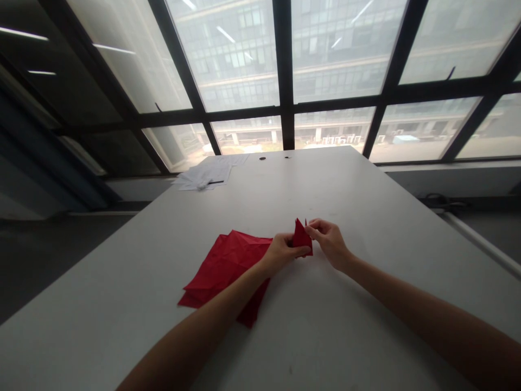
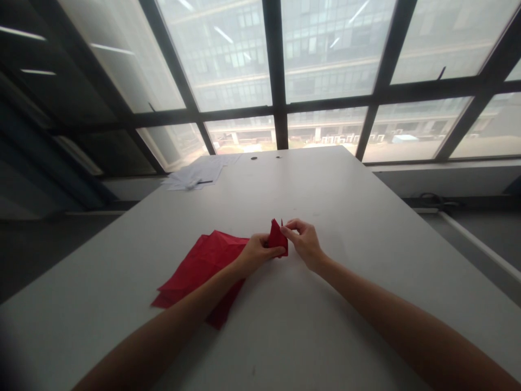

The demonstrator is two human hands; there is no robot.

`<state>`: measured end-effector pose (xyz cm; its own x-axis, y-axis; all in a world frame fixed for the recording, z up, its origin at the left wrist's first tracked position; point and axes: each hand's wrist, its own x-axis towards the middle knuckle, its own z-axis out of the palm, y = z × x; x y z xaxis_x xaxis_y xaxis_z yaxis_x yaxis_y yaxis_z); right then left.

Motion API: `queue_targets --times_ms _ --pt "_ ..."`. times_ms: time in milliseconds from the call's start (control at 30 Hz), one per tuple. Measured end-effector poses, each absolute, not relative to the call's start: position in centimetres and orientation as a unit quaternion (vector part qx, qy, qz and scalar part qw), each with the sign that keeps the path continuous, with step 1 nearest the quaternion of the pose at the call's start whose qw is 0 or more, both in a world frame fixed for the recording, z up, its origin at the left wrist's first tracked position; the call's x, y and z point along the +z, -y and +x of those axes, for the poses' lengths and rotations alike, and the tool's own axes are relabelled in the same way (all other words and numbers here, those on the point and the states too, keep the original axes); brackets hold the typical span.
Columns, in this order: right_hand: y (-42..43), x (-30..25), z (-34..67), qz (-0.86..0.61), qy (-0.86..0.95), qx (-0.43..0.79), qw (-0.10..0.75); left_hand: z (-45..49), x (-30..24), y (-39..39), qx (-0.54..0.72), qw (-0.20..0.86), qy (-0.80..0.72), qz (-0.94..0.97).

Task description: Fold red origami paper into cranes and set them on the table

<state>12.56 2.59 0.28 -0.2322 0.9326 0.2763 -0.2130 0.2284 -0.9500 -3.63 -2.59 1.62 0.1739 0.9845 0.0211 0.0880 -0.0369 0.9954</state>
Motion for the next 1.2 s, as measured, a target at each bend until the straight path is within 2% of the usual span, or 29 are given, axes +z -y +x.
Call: queue_targets --times_ms 200,433,600,833,1033,1200 --pt "-2.4 0.3 12.4 -0.306 0.521 0.631 0.487 -3.8 1.7 2.7 0.415 0.515 -0.477 0.58" --pt "-2.2 0.1 12.6 -0.339 0.6 0.573 0.444 -3.5 1.6 2.5 0.477 0.499 -0.47 0.55" --pt "-2.0 0.1 12.7 -0.344 0.598 0.529 0.494 -3.5 1.4 2.3 0.504 0.491 -0.469 0.534" --pt "-1.9 0.4 12.7 -0.35 0.596 0.518 0.504 -3.5 1.0 2.1 0.527 0.484 -0.47 0.517" --pt "-2.5 -0.1 12.9 -0.327 0.576 0.562 0.495 -3.5 1.5 2.4 0.508 0.5 -0.458 0.531" --pt "-2.9 -0.2 13.0 -0.318 0.556 0.564 0.521 -3.7 1.4 2.4 0.481 0.492 -0.468 0.555"
